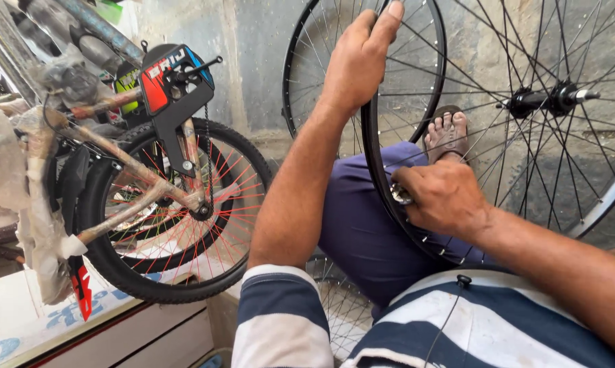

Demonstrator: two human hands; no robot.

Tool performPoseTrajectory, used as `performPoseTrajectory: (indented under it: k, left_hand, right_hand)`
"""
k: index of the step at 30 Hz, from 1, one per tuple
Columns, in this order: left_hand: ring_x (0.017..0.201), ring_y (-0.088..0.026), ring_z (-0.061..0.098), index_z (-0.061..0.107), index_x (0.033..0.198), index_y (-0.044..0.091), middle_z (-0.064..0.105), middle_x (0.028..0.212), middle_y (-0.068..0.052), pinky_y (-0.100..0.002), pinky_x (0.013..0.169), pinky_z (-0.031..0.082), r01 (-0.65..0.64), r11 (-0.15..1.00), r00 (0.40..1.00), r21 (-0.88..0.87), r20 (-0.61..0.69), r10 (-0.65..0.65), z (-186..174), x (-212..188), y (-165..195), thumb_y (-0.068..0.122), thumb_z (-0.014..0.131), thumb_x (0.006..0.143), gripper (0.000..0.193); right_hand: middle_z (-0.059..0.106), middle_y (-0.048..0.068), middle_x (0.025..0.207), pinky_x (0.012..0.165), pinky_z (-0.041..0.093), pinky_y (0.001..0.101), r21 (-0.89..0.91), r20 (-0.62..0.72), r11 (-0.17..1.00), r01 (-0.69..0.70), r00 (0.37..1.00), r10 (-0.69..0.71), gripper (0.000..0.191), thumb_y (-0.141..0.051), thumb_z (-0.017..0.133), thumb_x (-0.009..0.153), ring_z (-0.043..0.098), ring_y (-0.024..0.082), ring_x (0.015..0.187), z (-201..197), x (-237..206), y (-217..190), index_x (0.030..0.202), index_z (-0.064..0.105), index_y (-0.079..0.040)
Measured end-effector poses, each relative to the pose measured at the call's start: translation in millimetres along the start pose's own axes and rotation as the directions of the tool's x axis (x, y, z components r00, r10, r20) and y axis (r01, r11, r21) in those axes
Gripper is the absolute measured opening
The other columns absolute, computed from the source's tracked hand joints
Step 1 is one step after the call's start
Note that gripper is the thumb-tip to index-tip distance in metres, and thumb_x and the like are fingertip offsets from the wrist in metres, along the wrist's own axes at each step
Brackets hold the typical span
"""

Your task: The person sits on the floor and uses a small metal tool to adjust the spokes of a bicycle wheel held between their legs. They repeatedly rotate the wheel and tighten or loosen individual spokes.

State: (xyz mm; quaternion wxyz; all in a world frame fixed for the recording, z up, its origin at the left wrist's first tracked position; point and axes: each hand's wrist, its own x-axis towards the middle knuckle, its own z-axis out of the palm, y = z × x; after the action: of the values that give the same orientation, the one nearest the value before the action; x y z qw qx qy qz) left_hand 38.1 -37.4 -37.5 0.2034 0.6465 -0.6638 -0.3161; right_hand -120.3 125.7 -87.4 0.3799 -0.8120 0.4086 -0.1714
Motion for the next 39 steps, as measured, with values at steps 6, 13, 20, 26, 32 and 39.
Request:
performPoseTrajectory:
  k: [6,13,20,26,32,39]
  left_hand:
    - [0.083,-0.027,0.067,0.066,0.090,-0.001,0.071,0.087,-0.016,-0.040,0.077,0.054,-0.002,1.000,1.000,-0.021,0.023,0.002,-1.3,-0.1,2.0,0.057,0.051,0.098,0.060]
    - [0.080,-0.027,0.067,0.065,0.087,0.000,0.071,0.084,-0.016,-0.040,0.076,0.053,-0.007,1.000,1.000,0.027,-0.009,0.007,0.0,0.7,0.3,0.057,0.050,0.097,0.060]
    - [0.080,-0.028,0.068,0.066,0.088,0.002,0.070,0.082,-0.015,-0.040,0.074,0.052,-0.010,1.000,1.000,0.023,-0.019,0.011,0.0,3.1,8.1,0.060,0.051,0.097,0.060]
    - [0.068,-0.030,0.067,0.065,0.092,0.003,0.068,0.076,-0.018,-0.044,0.064,0.052,0.166,0.986,0.985,0.016,0.051,-0.167,-4.5,3.5,21.1,0.060,0.050,0.094,0.059]
    - [0.073,-0.023,0.072,0.068,0.097,0.003,0.070,0.078,-0.016,-0.037,0.067,0.055,0.255,0.966,0.961,0.033,0.100,-0.257,-3.5,16.6,15.4,0.056,0.053,0.094,0.055]
    - [0.101,-0.026,0.077,0.025,0.151,0.009,0.069,0.122,-0.015,-0.036,0.098,0.055,0.171,0.598,0.930,-0.783,0.329,0.164,16.6,48.5,-20.4,0.020,0.072,0.092,0.077]
  right_hand:
    - [0.074,0.014,0.107,0.087,0.053,0.0451,0.554,0.190,0.832,0.028,0.969,-0.160,0.052,-0.027,0.080,0.083,0.072,0.031,0.103,-24.9,7.1,10.5,0.127,0.063,-0.004]
    - [0.074,0.014,0.098,0.085,0.054,0.0450,0.015,-0.311,0.936,0.352,0.891,-0.330,0.031,-0.018,0.075,0.071,0.071,0.034,0.095,-12.7,-6.6,-7.9,0.097,0.064,-0.006]
    - [0.073,0.008,0.076,0.070,0.059,0.0388,0.467,0.152,0.880,-0.085,0.988,0.015,0.044,-0.032,0.088,0.070,0.074,0.025,0.072,-11.1,2.5,25.2,0.099,0.064,-0.009]
    - [0.075,0.013,0.097,0.077,0.054,0.0455,0.067,0.004,0.998,-0.002,1.000,0.001,0.053,-0.024,0.082,0.071,0.070,0.032,0.087,3.4,7.8,10.4,0.123,0.071,-0.018]
    - [0.075,0.013,0.117,0.085,0.054,0.0443,0.745,0.063,0.657,0.114,0.969,-0.240,0.056,-0.014,0.078,0.085,0.073,0.031,0.104,-14.8,13.8,28.4,0.136,0.057,-0.003]
    - [0.070,0.014,0.098,0.080,0.056,0.0462,0.223,-0.251,0.963,0.151,0.964,-0.093,0.038,-0.024,0.076,0.079,0.069,0.035,0.091,17.7,-29.5,10.7,0.113,0.070,-0.010]
